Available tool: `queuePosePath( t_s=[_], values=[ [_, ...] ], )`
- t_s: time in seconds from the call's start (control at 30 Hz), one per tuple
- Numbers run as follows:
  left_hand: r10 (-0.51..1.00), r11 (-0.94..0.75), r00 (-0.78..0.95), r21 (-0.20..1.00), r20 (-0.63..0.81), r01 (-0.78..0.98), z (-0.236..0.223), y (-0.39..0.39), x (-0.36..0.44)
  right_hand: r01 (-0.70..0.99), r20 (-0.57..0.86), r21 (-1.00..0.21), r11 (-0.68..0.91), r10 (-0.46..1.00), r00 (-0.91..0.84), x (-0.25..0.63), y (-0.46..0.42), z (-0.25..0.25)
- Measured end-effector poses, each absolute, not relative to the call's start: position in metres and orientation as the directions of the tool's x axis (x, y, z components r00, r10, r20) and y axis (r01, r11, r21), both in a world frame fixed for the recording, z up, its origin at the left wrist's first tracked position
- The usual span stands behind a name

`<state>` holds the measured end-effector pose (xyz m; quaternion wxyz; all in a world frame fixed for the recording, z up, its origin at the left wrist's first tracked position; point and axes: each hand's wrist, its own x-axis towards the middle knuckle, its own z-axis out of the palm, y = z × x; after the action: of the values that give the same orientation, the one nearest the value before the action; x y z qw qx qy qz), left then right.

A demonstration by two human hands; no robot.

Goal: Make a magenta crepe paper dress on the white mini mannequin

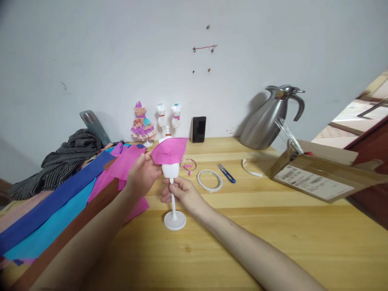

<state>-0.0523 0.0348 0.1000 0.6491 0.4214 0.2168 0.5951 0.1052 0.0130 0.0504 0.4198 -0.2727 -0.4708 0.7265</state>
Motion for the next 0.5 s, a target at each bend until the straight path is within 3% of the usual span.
queuePosePath(
  t_s=[0.2, 0.5],
  values=[
    [0.981, -0.088, 0.111, 0.869, 0.161, -0.486, 0.0980, 0.0288, -0.0462, -0.315, -0.020, -0.928, -0.199, 0.871, -0.492, 0.1042, 0.0114, 0.0521],
    [0.970, -0.207, 0.038, 0.899, 0.240, -0.387, 0.0915, 0.0264, -0.0437, -0.305, -0.019, -0.935, -0.182, 0.883, -0.470, 0.1053, 0.0101, 0.0564]
  ],
)
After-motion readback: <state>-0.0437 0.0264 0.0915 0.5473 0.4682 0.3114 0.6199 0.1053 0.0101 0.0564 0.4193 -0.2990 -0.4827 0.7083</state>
